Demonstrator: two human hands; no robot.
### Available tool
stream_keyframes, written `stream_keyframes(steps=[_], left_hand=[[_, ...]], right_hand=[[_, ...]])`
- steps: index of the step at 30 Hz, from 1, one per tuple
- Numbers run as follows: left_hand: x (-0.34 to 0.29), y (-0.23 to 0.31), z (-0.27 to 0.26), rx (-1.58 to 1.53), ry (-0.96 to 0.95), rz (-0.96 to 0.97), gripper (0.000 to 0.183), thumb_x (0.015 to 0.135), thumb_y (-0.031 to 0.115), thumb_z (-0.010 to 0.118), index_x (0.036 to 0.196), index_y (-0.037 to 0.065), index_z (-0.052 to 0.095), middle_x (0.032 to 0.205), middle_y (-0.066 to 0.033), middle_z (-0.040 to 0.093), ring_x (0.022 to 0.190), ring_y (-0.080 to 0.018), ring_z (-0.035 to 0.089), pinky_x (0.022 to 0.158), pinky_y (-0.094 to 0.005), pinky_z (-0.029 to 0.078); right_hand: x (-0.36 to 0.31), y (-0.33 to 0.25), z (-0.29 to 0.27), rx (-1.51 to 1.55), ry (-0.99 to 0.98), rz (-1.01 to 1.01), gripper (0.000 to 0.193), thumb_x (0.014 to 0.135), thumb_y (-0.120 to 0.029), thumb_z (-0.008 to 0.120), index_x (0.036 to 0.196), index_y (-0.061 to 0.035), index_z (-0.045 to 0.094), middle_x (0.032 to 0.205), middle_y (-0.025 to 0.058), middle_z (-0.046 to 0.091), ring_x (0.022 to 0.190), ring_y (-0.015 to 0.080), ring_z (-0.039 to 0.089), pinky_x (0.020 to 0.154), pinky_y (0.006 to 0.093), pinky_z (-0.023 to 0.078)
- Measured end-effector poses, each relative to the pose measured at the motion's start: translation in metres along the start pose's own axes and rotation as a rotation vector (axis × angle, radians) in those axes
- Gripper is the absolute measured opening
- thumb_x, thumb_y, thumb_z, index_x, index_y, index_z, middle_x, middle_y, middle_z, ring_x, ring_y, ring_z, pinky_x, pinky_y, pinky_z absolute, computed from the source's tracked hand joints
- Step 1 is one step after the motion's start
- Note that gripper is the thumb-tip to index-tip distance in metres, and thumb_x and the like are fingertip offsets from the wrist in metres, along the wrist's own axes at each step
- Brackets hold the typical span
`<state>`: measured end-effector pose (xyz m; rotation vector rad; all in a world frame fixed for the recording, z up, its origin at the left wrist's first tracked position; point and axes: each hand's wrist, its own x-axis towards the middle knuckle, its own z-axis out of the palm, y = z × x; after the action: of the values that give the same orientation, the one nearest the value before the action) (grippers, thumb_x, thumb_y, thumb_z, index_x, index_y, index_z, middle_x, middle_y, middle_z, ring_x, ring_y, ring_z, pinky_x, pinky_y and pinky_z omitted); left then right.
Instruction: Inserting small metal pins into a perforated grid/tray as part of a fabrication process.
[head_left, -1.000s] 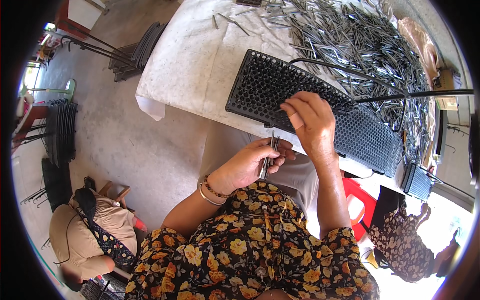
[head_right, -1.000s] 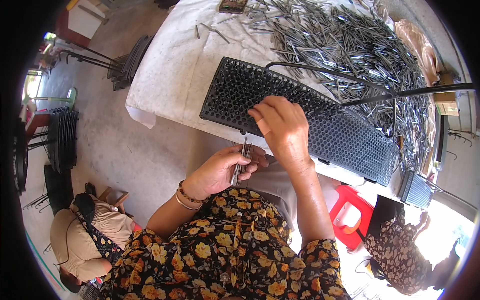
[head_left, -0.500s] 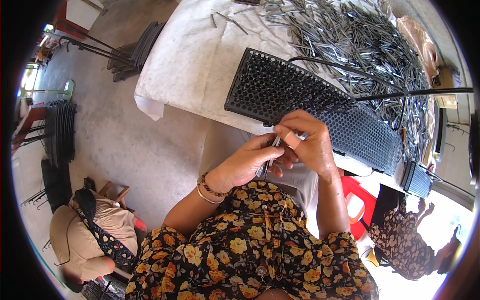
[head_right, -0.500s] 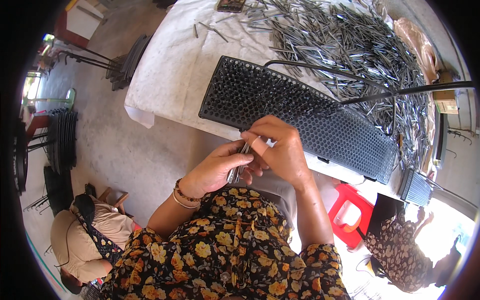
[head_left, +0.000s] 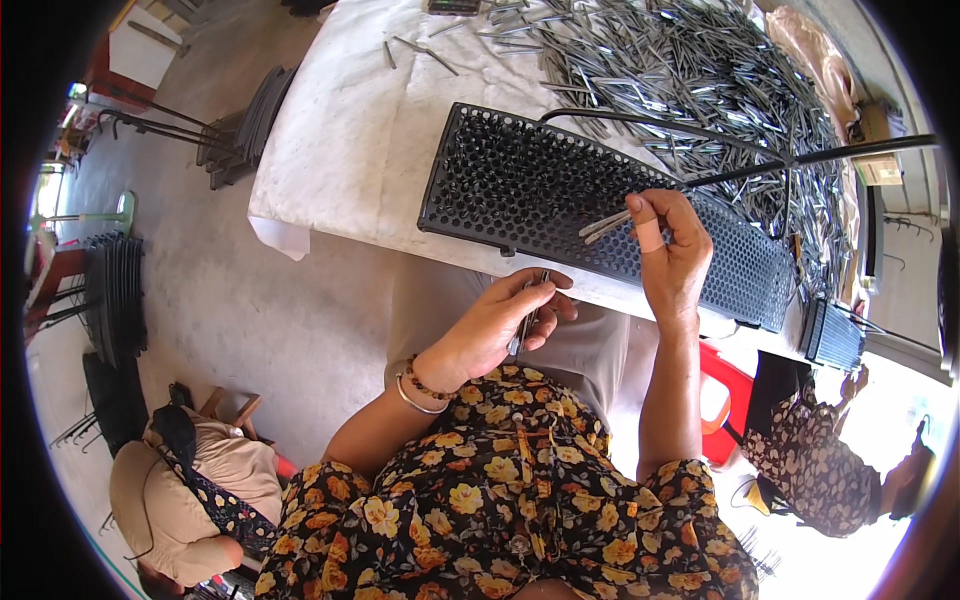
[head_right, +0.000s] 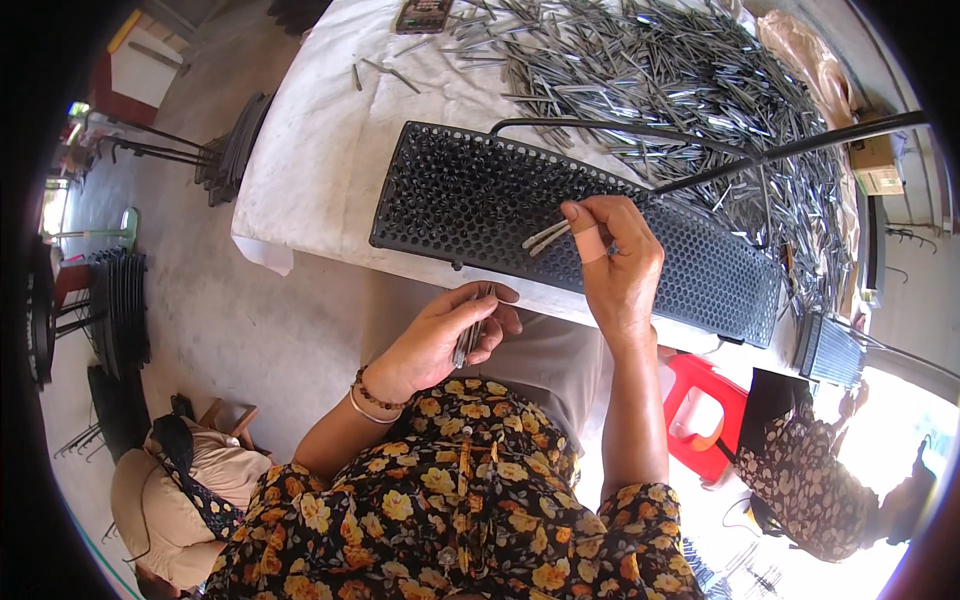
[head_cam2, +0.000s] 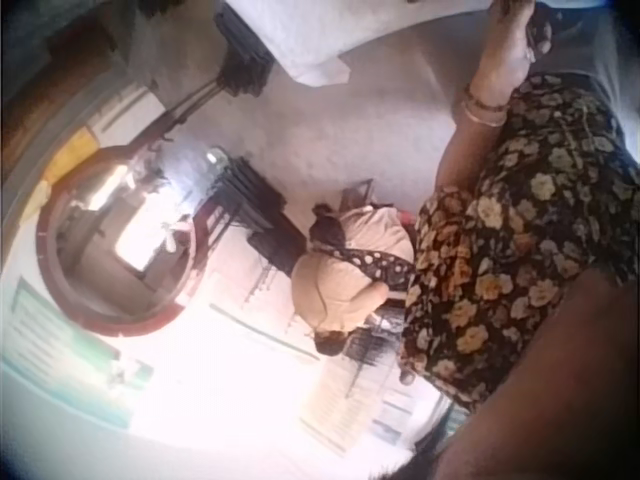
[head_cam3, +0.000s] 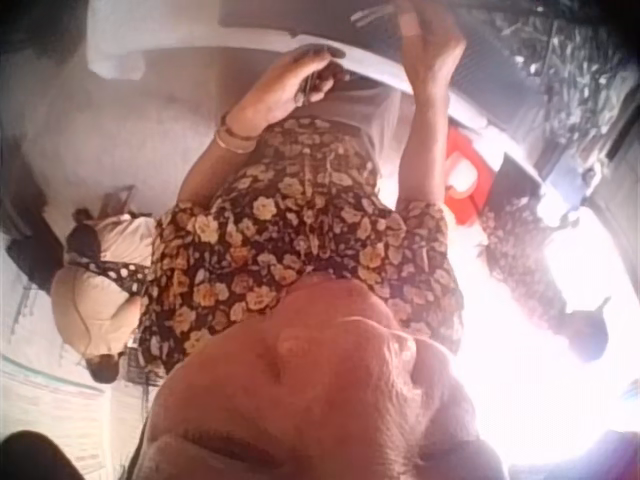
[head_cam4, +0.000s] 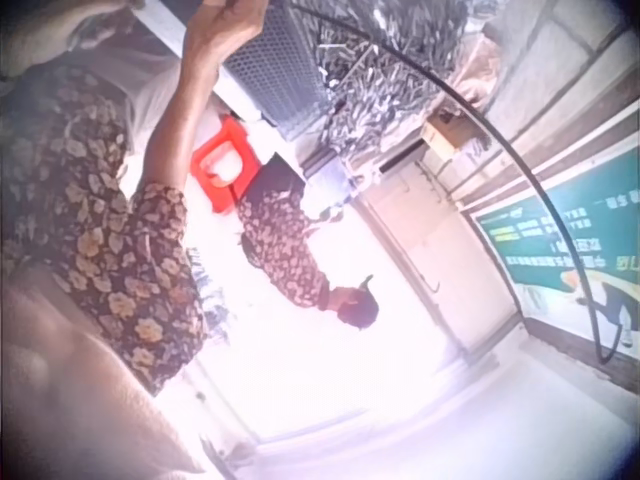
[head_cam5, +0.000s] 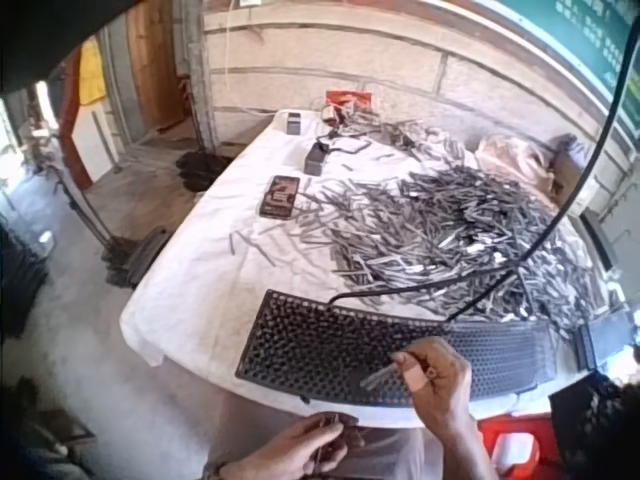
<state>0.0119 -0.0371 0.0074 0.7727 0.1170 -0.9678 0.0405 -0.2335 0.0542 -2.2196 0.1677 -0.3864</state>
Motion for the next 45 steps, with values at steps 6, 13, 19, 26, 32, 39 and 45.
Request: stream_keyframes(steps=[6,13,19,26,32,39,45], left_hand=[[-0.002,-0.006,0.004,0.012,0.014,-0.029,0.025,0.098,0.017,0.043,0.115,0.001,0.051,0.093,-0.0099,0.060,0.070,-0.0077,0.049,0.053,-0.0210,0.038],[0.000,-0.006,0.000,-0.136,-0.040,-0.074,0.031,0.094,0.009,0.039,0.121,-0.005,0.049,0.106,-0.0177,0.062,0.087,-0.0179,0.060,0.072,-0.0287,0.050],[0.000,-0.005,-0.001,-0.122,-0.079,-0.042,0.033,0.093,0.008,0.039,0.121,-0.006,0.049,0.108,-0.0185,0.062,0.093,-0.0208,0.061,0.076,-0.0314,0.051],[0.001,-0.007,-0.002,-0.144,-0.064,-0.057,0.033,0.092,0.007,0.041,0.121,-0.006,0.049,0.105,-0.0168,0.062,0.092,-0.0200,0.061,0.077,-0.0314,0.052],[0.002,-0.009,-0.003,-0.133,-0.073,-0.094,0.032,0.091,0.007,0.041,0.119,-0.006,0.051,0.109,-0.0194,0.061,0.098,-0.0223,0.061,0.080,-0.0325,0.052],[0.003,-0.011,-0.005,-0.161,-0.076,-0.093,0.031,0.091,0.007,0.041,0.117,-0.006,0.052,0.112,-0.0210,0.061,0.102,-0.0243,0.061,0.084,-0.0340,0.052],[0.004,-0.010,-0.005,-0.164,-0.077,-0.113,0.030,0.090,0.008,0.042,0.115,-0.005,0.053,0.114,-0.0212,0.060,0.104,-0.0240,0.061,0.084,-0.0328,0.052]], right_hand=[[0.006,0.001,0.014,-0.028,0.072,-0.311,0.010,0.079,-0.005,0.071,0.085,0.0000,0.065,0.082,0.0103,0.064,0.069,0.0227,0.062,0.060,0.0302,0.049],[0.005,0.014,0.029,-0.094,0.109,-0.513,0.013,0.074,-0.007,0.074,0.083,-0.0028,0.066,0.083,0.0091,0.064,0.071,0.0258,0.061,0.062,0.0339,0.049],[0.009,0.014,0.024,-0.181,0.090,-0.680,0.015,0.071,-0.008,0.075,0.082,-0.0040,0.066,0.084,0.0067,0.064,0.071,0.0238,0.061,0.062,0.0324,0.048],[0.016,0.018,0.021,-0.142,0.012,-0.734,0.019,0.069,-0.008,0.076,0.084,-0.0043,0.065,0.085,0.0066,0.064,0.072,0.0238,0.061,0.062,0.0325,0.048],[0.022,0.021,0.025,-0.078,-0.018,-0.742,0.021,0.069,-0.007,0.076,0.086,-0.0043,0.066,0.088,0.0063,0.064,0.075,0.0235,0.062,0.063,0.0327,0.049],[0.025,0.025,0.023,-0.099,-0.030,-0.765,0.022,0.068,-0.009,0.077,0.087,-0.0045,0.066,0.088,0.0066,0.065,0.075,0.0229,0.062,0.064,0.0324,0.049],[0.019,0.029,0.020,-0.071,-0.020,-0.736,0.022,0.067,-0.009,0.077,0.086,-0.0046,0.066,0.088,0.0072,0.065,0.074,0.0232,0.062,0.063,0.0328,0.049]])
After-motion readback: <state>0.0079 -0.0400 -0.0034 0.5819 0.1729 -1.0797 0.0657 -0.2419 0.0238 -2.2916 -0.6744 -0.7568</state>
